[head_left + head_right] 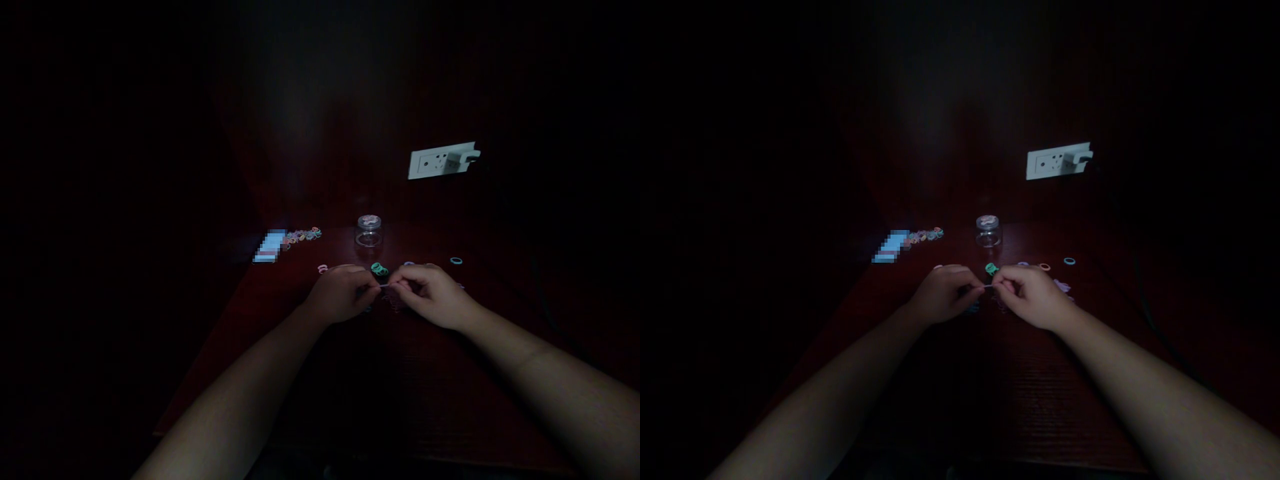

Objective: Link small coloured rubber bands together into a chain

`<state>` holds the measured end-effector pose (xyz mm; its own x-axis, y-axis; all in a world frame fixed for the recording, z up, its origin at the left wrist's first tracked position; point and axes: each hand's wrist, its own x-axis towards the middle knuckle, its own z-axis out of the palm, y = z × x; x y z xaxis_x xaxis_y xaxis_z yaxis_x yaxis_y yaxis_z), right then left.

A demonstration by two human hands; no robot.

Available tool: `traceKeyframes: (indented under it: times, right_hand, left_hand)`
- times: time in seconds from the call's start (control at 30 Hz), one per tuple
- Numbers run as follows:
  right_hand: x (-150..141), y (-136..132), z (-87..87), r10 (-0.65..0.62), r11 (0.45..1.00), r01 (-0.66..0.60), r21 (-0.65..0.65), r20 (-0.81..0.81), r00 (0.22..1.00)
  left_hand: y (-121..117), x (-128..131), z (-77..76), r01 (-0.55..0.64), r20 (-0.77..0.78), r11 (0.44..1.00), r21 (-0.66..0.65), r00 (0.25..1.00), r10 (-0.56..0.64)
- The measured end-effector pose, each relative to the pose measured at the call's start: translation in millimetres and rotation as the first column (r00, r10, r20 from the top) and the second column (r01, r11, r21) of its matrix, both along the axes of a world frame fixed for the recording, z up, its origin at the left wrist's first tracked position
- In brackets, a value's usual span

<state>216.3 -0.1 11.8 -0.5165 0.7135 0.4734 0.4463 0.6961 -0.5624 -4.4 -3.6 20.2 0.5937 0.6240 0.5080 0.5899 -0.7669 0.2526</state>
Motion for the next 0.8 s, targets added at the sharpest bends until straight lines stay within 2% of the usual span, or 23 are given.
traceKeyframes:
  times: [0.57, 0.8]
  right_hand:
    - [-0.1, 0.5, 0.4, 0.02, 1.0, -0.019, -0.018, 0.054, 0.998]
    - [3.5, 4.4, -4.3, 0.02, 0.999, -0.018, -0.033, 0.05, 0.999]
  left_hand:
    - [0.6, -1.0, 1.3, 0.041, -0.077, 0.999, 0.0, 0.996, -0.041]
    - [1.8, -3.1, -2.2, 0.086, -0.018, 0.995, -0.04, 0.996, -0.087]
